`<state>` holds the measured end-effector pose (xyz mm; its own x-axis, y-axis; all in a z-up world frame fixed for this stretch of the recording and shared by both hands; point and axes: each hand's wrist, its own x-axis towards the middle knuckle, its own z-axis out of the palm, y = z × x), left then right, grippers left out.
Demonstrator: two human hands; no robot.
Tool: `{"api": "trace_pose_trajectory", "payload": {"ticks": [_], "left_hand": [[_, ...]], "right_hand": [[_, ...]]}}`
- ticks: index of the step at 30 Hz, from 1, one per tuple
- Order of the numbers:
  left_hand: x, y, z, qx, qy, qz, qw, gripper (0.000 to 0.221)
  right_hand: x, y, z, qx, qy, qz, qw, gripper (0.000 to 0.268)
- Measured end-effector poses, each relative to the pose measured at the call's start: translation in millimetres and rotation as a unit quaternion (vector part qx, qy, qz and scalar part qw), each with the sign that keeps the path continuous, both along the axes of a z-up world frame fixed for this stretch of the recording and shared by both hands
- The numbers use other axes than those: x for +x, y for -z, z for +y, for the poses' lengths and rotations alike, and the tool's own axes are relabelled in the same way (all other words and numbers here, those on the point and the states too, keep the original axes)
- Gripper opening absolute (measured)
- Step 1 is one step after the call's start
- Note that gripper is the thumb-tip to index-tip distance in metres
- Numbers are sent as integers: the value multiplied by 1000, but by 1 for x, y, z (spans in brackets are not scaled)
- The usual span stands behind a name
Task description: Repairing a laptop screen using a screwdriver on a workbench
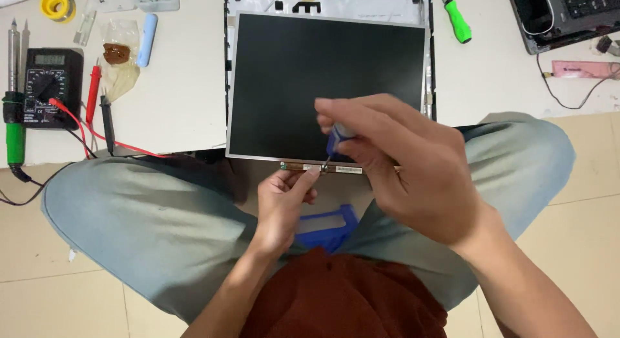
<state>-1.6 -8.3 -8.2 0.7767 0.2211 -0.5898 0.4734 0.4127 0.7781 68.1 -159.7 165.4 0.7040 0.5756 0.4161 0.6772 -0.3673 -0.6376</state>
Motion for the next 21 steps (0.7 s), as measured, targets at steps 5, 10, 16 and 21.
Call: {"api": "trace_pose_trajectory", "payload": {"ticks": [5,10,16,21], "left_hand": [[0,13,2,-3,16,-42,999,12],[4,-9,4,23,26,6,999,16],[3,-3,2,17,19,1,1000,12],[4,-12,5,15,25,5,1000,14]], "right_hand": [[7,17,0,-2,66,-91,994,33],[9,5,-1,-21,30,-100,994,21],[13,4,-1,-31,7,-63,998,18],[15,19,-4,-30,57,-129,990,31]]}}
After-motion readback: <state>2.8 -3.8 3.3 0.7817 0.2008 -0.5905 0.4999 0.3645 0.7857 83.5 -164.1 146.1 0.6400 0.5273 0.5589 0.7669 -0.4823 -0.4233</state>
